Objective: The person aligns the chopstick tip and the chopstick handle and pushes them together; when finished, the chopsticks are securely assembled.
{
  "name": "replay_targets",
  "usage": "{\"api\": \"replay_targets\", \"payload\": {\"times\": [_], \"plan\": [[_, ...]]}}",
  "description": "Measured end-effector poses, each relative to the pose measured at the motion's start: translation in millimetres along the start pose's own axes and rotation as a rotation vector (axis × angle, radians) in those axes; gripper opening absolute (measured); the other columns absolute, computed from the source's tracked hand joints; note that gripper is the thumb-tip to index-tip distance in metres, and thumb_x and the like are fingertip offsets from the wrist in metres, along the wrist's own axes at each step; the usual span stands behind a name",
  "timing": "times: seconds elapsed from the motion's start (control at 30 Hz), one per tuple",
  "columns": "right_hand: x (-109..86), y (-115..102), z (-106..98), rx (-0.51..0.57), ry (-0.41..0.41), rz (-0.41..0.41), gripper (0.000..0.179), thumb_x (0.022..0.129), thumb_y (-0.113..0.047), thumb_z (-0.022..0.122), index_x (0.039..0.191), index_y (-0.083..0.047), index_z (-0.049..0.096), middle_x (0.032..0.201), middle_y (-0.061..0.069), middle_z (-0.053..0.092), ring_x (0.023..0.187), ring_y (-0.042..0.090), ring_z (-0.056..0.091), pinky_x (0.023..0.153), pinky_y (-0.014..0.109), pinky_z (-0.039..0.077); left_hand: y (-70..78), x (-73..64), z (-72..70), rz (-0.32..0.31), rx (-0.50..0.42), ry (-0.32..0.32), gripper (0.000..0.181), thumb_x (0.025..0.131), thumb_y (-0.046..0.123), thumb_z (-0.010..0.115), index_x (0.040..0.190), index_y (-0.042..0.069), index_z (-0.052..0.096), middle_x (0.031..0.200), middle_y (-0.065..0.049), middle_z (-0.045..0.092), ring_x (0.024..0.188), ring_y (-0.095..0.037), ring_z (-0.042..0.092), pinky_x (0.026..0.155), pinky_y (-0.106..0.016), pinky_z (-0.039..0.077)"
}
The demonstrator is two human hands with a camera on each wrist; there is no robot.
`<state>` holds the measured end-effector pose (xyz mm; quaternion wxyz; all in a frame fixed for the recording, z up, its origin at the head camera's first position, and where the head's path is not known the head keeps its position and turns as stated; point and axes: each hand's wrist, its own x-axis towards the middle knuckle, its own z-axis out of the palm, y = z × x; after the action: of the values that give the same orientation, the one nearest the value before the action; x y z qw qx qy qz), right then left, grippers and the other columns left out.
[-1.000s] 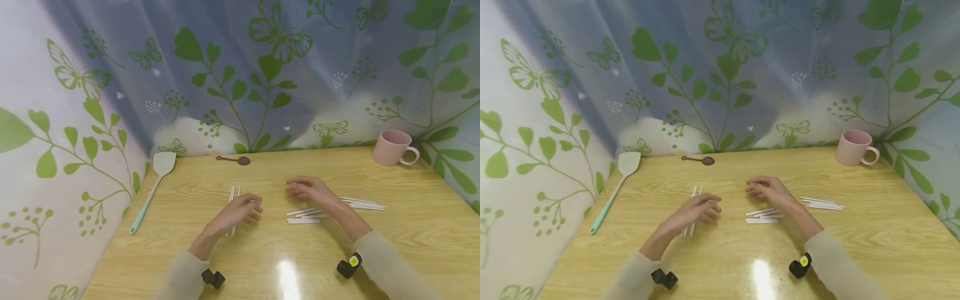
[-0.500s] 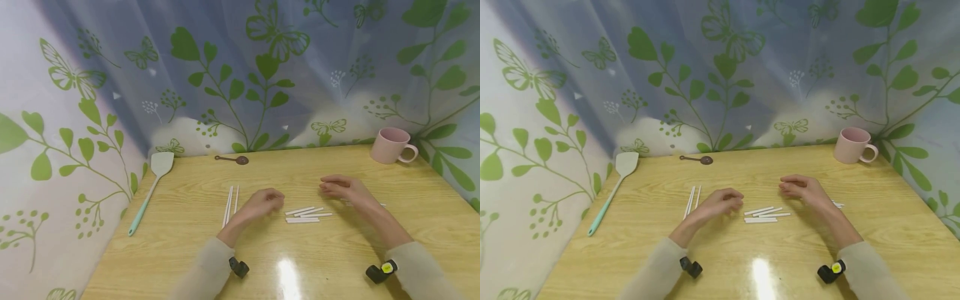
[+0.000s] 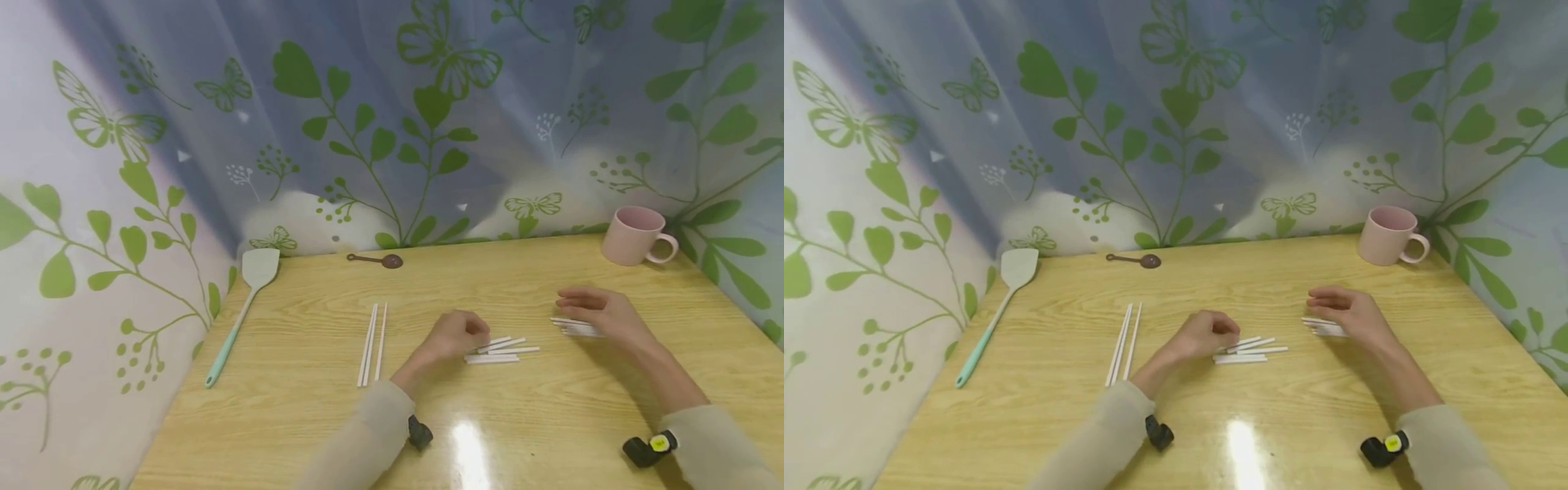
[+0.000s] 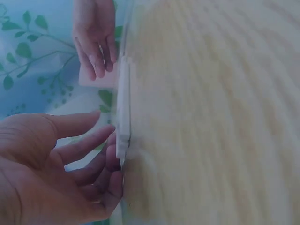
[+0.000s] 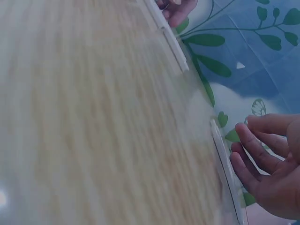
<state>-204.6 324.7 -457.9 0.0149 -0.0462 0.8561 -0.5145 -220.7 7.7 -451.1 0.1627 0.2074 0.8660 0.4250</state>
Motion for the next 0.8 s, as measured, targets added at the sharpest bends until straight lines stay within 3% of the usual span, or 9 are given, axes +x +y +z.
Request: {"api": "replay_targets", "payload": {"times": [0.1, 0.23, 0.4, 0.63, 0.8], "plan": [[-1.4, 3, -3, -0.016, -0.006, 0.016, 0.048, 0.102, -0.016, 0.069, 0.141, 0.009, 0.056, 0.128, 0.021, 0.07, 0.099, -0.011, 0.063, 0.084, 0.009, 0.05, 2.8, 1.0, 5.3, -0.017, 0.043, 0.01, 0.013, 0.098, 0.015, 0.074, 0.108, 0.007, 0.077, 0.093, 0.003, 0.07, 0.081, -0.007, 0.06, 0.071, -0.02, 0.049], [-2.5, 6, -5, -0.044, -0.018, 0.028, 0.047, 0.101, -0.012, 0.069, 0.139, 0.012, 0.056, 0.13, 0.029, 0.067, 0.097, -0.011, 0.062, 0.082, 0.01, 0.051, 5.6, 1.8, 9.0, -0.018, 0.133, 0.045, 0.007, 0.096, 0.017, 0.077, 0.1, 0.011, 0.077, 0.085, 0.007, 0.068, 0.075, -0.005, 0.056, 0.07, -0.02, 0.046], [-2.9, 7, -6, -0.125, -0.023, 0.015, 0.045, 0.097, -0.01, 0.073, 0.135, 0.01, 0.06, 0.127, 0.028, 0.069, 0.097, -0.009, 0.059, 0.081, 0.011, 0.05, 6.7, 3.9, 12.7, -0.013, 0.24, 0.082, 0.008, 0.093, 0.022, 0.079, 0.09, 0.015, 0.078, 0.081, 0.01, 0.068, 0.073, -0.004, 0.055, 0.076, -0.023, 0.044], [-3.4, 10, -3, -0.25, -0.027, -0.006, 0.033, 0.095, -0.005, 0.072, 0.125, 0.007, 0.068, 0.113, 0.022, 0.074, 0.098, 0.016, 0.065, 0.073, 0.019, 0.053, 8.1, 3.3, 17.3, -0.045, 0.257, 0.084, 0.009, 0.093, 0.023, 0.08, 0.088, 0.015, 0.08, 0.08, 0.011, 0.068, 0.074, -0.004, 0.054, 0.087, -0.03, 0.045], [-1.4, 9, -2, -0.265, -0.037, -0.027, 0.03, 0.094, -0.002, 0.071, 0.123, 0.007, 0.069, 0.108, 0.019, 0.074, 0.092, 0.012, 0.063, 0.069, 0.02, 0.052, 8.6, 3.2, 16.8, -0.037, 0.25, 0.079, 0.009, 0.095, 0.022, 0.078, 0.09, 0.015, 0.081, 0.084, 0.01, 0.07, 0.076, -0.005, 0.054, 0.094, -0.035, 0.045]]}}
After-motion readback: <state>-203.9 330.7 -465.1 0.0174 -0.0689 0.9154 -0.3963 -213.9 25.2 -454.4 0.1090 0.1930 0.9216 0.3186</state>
